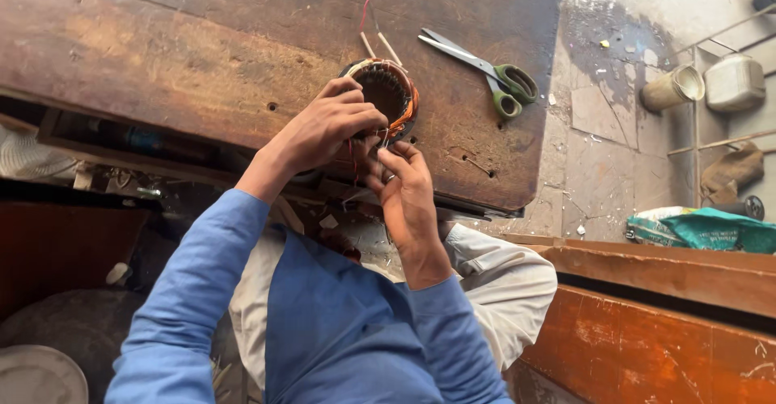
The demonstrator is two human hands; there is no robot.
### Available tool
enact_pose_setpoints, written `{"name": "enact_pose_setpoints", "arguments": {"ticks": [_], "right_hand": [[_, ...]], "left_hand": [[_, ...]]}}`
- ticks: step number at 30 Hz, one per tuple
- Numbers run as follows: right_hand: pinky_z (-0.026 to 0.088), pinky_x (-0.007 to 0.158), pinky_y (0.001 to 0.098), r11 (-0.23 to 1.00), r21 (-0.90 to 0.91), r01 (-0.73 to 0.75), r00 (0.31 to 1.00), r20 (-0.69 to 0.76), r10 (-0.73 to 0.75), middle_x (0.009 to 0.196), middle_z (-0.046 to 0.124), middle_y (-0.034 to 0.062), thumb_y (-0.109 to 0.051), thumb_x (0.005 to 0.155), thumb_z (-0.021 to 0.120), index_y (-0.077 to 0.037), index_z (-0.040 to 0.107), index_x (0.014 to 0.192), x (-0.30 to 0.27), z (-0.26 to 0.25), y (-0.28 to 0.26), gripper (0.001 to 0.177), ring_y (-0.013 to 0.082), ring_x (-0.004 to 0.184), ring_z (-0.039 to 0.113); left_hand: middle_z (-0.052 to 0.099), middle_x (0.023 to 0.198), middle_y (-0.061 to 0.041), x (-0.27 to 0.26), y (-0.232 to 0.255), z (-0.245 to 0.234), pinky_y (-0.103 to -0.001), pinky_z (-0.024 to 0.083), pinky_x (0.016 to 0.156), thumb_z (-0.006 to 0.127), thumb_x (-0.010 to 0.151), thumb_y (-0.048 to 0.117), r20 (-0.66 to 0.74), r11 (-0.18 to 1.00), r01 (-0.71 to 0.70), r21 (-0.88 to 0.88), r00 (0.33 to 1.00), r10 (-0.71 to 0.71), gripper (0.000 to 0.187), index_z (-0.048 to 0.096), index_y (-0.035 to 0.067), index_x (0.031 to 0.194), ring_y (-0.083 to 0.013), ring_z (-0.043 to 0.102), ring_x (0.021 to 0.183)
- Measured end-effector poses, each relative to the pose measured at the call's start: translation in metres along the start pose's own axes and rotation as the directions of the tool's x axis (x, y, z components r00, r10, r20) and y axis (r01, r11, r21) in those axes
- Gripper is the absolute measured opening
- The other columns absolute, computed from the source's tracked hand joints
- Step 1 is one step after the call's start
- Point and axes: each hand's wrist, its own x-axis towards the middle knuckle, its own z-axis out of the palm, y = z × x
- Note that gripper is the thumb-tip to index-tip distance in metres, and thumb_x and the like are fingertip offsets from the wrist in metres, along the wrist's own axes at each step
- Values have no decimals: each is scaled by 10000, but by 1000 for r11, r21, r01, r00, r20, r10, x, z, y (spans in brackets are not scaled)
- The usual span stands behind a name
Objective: The person sits on the floor and works on a circular electrical coil placed on a wooden table. They use their hands to wrap a white string around the copper windings of the coil, securing them in place. A pair of scissors is visible on the table nearby.
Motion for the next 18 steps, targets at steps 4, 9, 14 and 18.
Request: {"name": "enact_pose_setpoints", "arguments": {"ticks": [4, 9, 14, 18], "right_hand": [[322, 514, 206, 988, -145, 44, 997, 65, -35, 824, 542, -38, -88, 958, 689, -40, 625, 1153, 1, -6, -14, 211, 14, 599, 428], [199, 435, 206, 862, -497, 98, 987, -59, -147, 604, 498, -84, -171, 957, 694, -42, 746, 835, 3, -3, -23, 185, -1, 475, 314], [246, 440, 218, 777, -505, 377, 921, 114, -373, 575, 521, -68, -201, 981, 680, -71, 699, 762, 9, -2, -19, 255, 16, 467, 370], [245, 448, 221, 758, -520, 394, 901, 54, -431, 588, 574, -37, -152, 968, 692, -65, 683, 727, 3, -10, -1, 256, 28, 477, 386]], "left_hand": [[694, 968, -36, 2, -2, -1, -400, 382, 1112, 718, 825, 143, 5, 1000, -12, 8, 1000, 12, 290, 676, 79, 1105, -234, 625, 942], [703, 991, -39, -2, -2, 2, -411, 371, 1120, 764, 802, 181, -35, 1000, -11, 1, 999, 11, 333, 677, 94, 1111, -227, 643, 991], [715, 1009, -37, -6, -5, 3, -410, 365, 1114, 765, 808, 216, -29, 999, -19, -31, 999, 18, 384, 671, 95, 1161, -234, 632, 982], [701, 1008, -35, -5, -9, 5, -415, 359, 1128, 749, 860, 211, -35, 999, -52, 3, 998, 52, 366, 671, 117, 1205, -213, 651, 1041]]}}
